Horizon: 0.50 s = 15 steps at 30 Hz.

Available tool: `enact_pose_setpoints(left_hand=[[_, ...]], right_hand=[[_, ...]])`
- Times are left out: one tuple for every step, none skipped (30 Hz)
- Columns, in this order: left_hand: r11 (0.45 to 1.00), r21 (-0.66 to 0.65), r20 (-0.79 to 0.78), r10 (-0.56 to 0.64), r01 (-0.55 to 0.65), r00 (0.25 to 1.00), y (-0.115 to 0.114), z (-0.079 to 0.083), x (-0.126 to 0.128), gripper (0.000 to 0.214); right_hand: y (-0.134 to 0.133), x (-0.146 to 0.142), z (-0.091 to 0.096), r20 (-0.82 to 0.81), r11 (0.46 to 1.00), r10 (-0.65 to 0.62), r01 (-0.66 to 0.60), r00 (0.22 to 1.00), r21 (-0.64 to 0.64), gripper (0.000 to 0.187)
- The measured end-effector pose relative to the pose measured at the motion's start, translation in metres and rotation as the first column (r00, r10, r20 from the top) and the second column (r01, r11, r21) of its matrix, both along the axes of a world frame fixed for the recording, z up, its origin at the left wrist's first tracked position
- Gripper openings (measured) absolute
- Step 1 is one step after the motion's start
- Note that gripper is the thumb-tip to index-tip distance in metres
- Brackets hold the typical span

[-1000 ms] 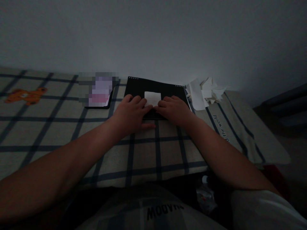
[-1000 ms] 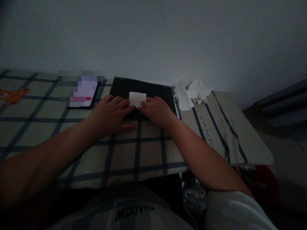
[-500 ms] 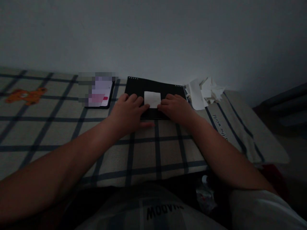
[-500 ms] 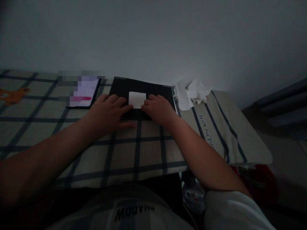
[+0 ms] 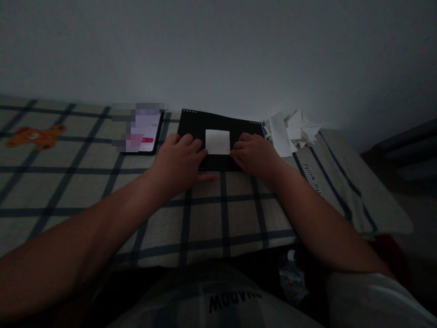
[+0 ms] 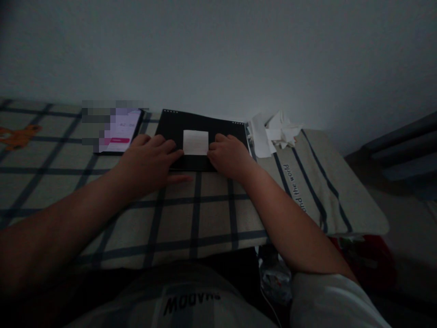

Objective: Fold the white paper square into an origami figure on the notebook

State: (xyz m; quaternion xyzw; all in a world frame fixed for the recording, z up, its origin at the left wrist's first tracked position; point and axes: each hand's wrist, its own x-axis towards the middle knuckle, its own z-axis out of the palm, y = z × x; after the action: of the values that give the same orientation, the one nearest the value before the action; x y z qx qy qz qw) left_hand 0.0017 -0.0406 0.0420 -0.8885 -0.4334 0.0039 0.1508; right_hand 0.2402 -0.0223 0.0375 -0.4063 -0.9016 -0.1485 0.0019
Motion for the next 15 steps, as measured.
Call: enact_pose_setpoints(left_hand=[[1.000, -0.002, 0.017, -0.002, 0.002, 1.000, 0.0002, -0.0005, -0.0001, 0.067], [1.000, -0.002, 0.025, -0.003, 0.003, 1.000, 0.0004, -0.0009, -0.0002, 0.067], [1.000, -0.001, 0.022, -0.002, 0.002, 1.000, 0.0006, -0.0011, -0.0002, 0.067], [1.000, 0.001, 0.011, 0.000, 0.000, 1.000, 0.0008, -0.0010, -0.0002, 0.067], [1.000, 0.003, -0.003, 0.003, -0.003, 1.000, 0.0010, -0.0006, -0.0002, 0.067], [1.000, 0.004, -0.017, 0.004, -0.004, 1.000, 0.0011, -0.0001, -0.0003, 0.067], [1.000, 0.005, -0.026, 0.003, -0.003, 1.000, 0.0011, 0.0005, -0.0004, 0.067], [1.000, 0.007, -0.031, 0.001, 0.000, 1.000, 0.0012, 0.0009, -0.0006, 0.067], [1.000, 0.007, -0.033, -0.001, 0.002, 0.999, 0.0013, 0.0011, -0.0009, 0.068], [1.000, 0.007, -0.031, -0.002, 0.002, 1.000, 0.0015, 0.0010, -0.0011, 0.068], [1.000, 0.004, -0.025, 0.000, 0.000, 1.000, 0.0018, 0.0006, -0.0011, 0.068], [1.000, 0.000, -0.015, 0.005, -0.005, 1.000, 0.0023, -0.0002, -0.0010, 0.067], [1.000, -0.004, -0.001, 0.010, -0.010, 1.000, 0.0029, -0.0012, -0.0007, 0.066], [1.000, -0.005, 0.016, 0.015, -0.015, 1.000, 0.0037, -0.0023, -0.0001, 0.064], [1.000, -0.003, 0.033, 0.020, -0.019, 0.999, 0.0045, -0.0036, 0.0007, 0.061]], right_hand=[[0.0000, -0.0001, 0.0005, 0.001, 1.000, 0.000, 0.000, 1.000, -0.005, 0.028], [-0.0001, -0.0002, 0.0010, 0.003, 1.000, 0.000, 0.000, 1.000, -0.010, 0.028], [0.0000, -0.0003, 0.0014, 0.006, 1.000, -0.002, 0.002, 1.000, -0.013, 0.028], [0.0000, -0.0003, 0.0018, 0.008, 1.000, -0.004, 0.004, 1.000, -0.017, 0.029], [0.0001, -0.0002, 0.0021, 0.009, 1.000, -0.005, 0.005, 1.000, -0.020, 0.029], [0.0003, 0.0001, 0.0023, 0.010, 1.000, -0.005, 0.005, 1.000, -0.023, 0.029], [0.0005, 0.0006, 0.0023, 0.010, 1.000, -0.004, 0.004, 1.000, -0.027, 0.029], [0.0008, 0.0011, 0.0022, 0.008, 1.000, -0.002, 0.003, 1.000, -0.031, 0.029], [0.0012, 0.0017, 0.0019, 0.006, 0.999, 0.000, 0.000, 1.000, -0.033, 0.029], [0.0015, 0.0023, 0.0017, 0.003, 0.999, 0.003, -0.003, 1.000, -0.034, 0.029], [0.0019, 0.0029, 0.0014, 0.002, 0.999, 0.007, -0.007, 1.000, -0.034, 0.030], [0.0023, 0.0034, 0.0012, 0.000, 0.999, 0.010, -0.010, 1.000, -0.034, 0.030], [0.0026, 0.0039, 0.0010, -0.003, 0.999, 0.013, -0.013, 1.000, -0.035, 0.030], [0.0029, 0.0043, 0.0009, -0.007, 0.999, 0.016, -0.016, 1.000, -0.037, 0.030], [0.0030, 0.0045, 0.0008, -0.010, 0.999, 0.018, -0.018, 1.000, -0.040, 0.030]])
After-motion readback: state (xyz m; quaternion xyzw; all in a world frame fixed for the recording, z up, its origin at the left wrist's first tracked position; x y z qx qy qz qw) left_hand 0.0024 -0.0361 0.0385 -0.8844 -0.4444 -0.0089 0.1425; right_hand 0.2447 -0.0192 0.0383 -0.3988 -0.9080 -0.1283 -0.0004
